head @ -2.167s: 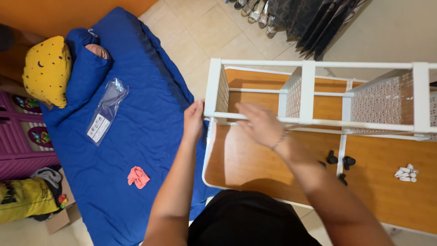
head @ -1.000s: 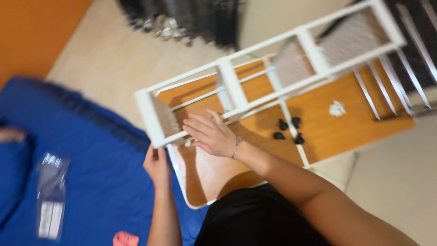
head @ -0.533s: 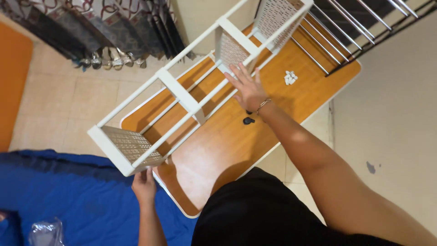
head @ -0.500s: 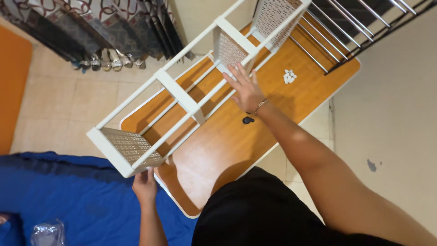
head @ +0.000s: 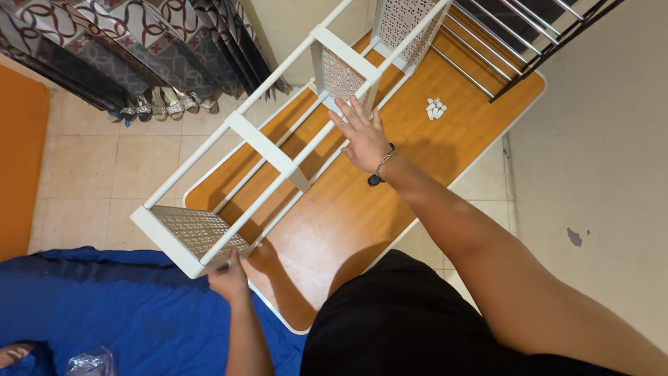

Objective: The person assembles a white plastic shelving unit by inserting perforated panels into a frame and connecting white plastic rods. They repeatedly adjust the frame and panels on a wooden table, then place black plastic feet onto the base.

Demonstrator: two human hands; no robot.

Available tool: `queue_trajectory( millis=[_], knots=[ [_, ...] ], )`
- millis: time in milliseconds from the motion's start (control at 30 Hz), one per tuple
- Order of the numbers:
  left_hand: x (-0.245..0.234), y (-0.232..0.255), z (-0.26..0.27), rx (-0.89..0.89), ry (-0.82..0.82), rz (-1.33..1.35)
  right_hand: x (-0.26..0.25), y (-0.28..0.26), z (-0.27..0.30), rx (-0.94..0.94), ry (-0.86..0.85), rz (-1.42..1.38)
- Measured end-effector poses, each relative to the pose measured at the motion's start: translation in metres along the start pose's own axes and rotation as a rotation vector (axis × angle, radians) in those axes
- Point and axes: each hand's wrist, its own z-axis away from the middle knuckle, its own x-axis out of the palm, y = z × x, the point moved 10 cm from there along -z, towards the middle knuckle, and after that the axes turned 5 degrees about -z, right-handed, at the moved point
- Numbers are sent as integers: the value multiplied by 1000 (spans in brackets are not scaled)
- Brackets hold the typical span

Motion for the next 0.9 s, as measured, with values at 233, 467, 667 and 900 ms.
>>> queue_trajectory(
  millis=[233, 467, 667, 900],
  knots=[
    [18, -34, -4, -90, -39, -44, 2, 5, 0, -20, 3, 18],
    [3, 0, 6, -23, -211, 447, -13, 7, 0, -108, 49, -163],
    [-59, 17, -12, -186, -285, 1264, -34, 122, 6, 212, 430, -541],
    [-61, 23, -29, -58, -84, 451, 55, 309, 42, 668, 385, -674]
  ],
)
